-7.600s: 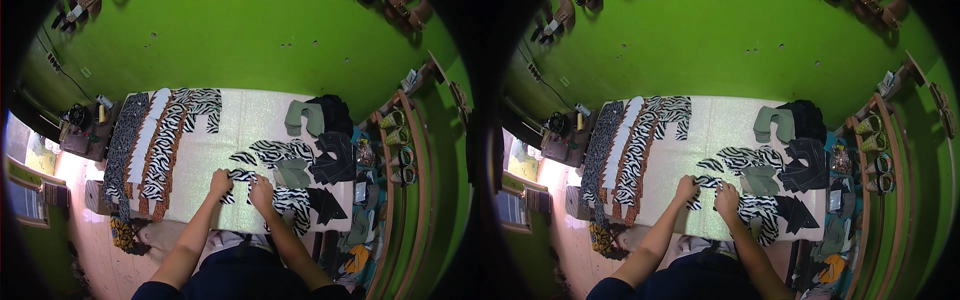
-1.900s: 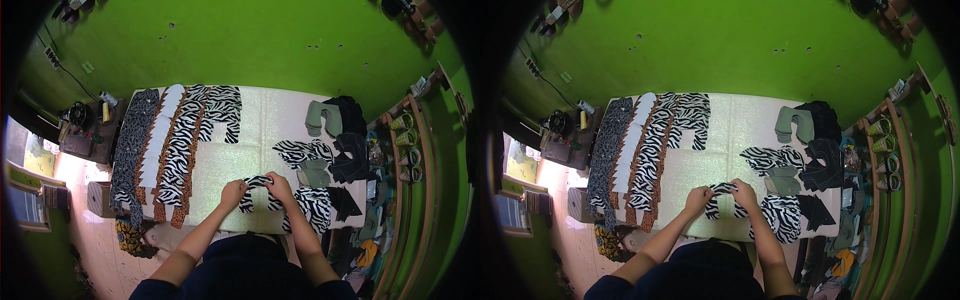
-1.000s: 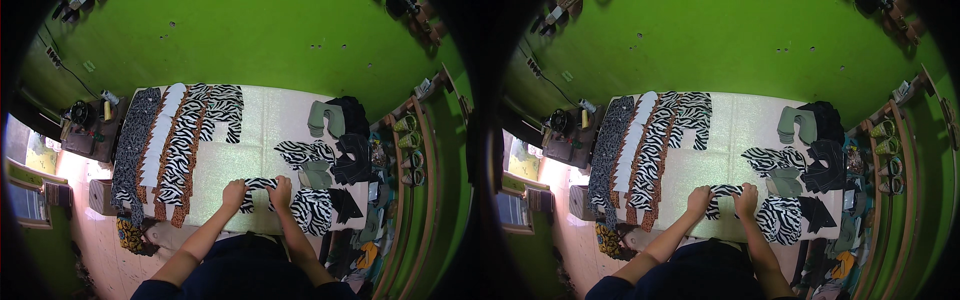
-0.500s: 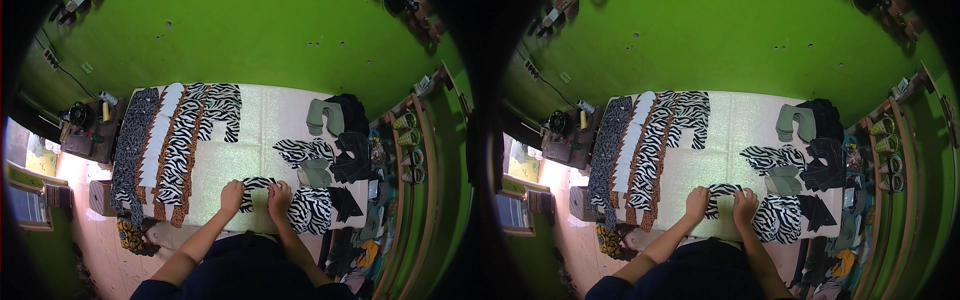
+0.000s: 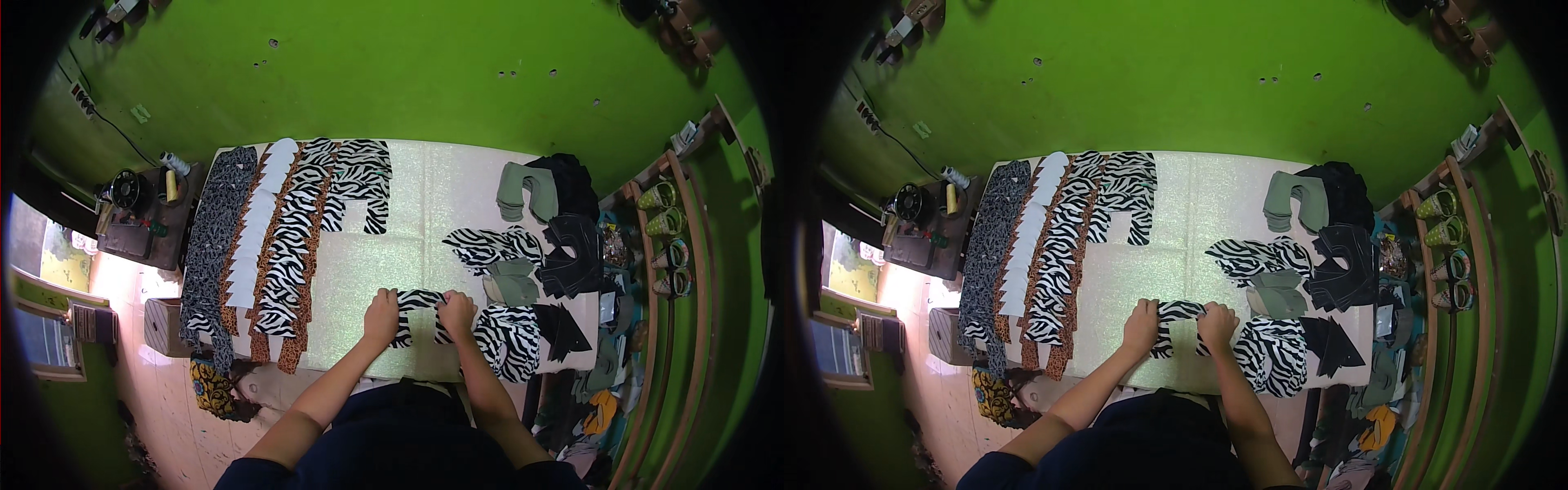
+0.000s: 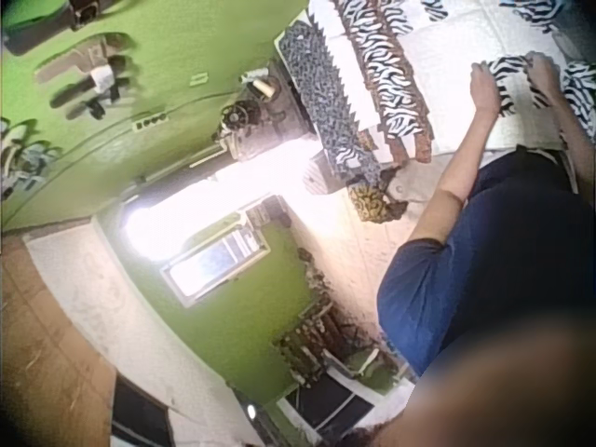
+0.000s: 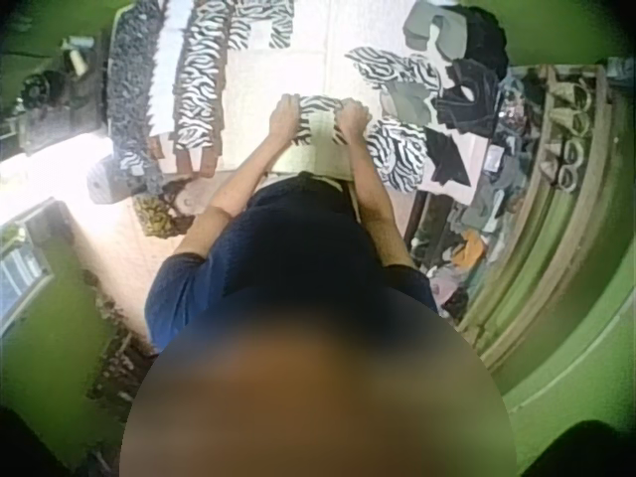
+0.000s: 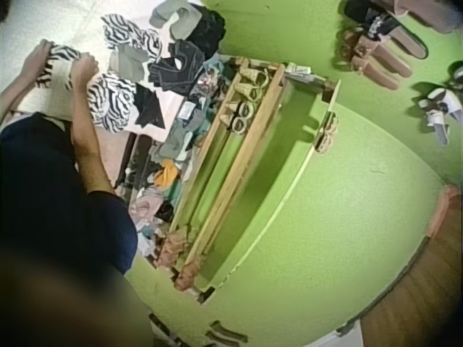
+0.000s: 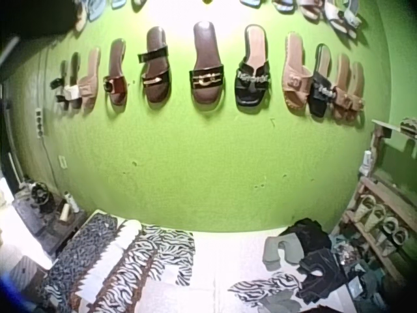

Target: Organizing and sorting various printed fabric or leather pieces for shoe or garment manufacturing on a workspace table.

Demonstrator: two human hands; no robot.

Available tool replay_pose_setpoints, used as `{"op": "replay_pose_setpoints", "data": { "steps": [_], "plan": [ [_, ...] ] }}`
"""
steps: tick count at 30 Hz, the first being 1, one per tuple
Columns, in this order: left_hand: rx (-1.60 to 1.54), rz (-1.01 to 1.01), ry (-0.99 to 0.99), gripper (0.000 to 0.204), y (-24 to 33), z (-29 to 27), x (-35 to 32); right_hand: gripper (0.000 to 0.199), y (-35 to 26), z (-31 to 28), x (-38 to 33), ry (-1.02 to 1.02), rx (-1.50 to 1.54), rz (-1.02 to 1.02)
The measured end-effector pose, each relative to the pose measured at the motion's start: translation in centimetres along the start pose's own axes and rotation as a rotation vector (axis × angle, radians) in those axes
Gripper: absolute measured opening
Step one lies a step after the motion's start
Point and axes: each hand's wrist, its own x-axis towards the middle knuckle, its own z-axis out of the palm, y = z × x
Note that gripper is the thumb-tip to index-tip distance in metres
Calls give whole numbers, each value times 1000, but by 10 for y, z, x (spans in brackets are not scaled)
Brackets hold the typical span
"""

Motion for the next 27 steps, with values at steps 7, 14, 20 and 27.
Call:
{"op": "replay_pose_setpoints", "data": {
  "steps": [7,14,20,27],
  "plan": [
    [-113,-35,-18,40,-5,-1,1,14,10,1,-11,67,317,-220],
    [-423,-98,-122,25,-17,-14,2,15,8,-7,-5,99,535,-278],
    [-605,-272,-12,22,-33,-26,11,16,-25,-1,15,-22,583,-227],
    [-447,-212,288,21,-80,-75,77,19,-108,15,70,-26,689,-279]
  ]
}}
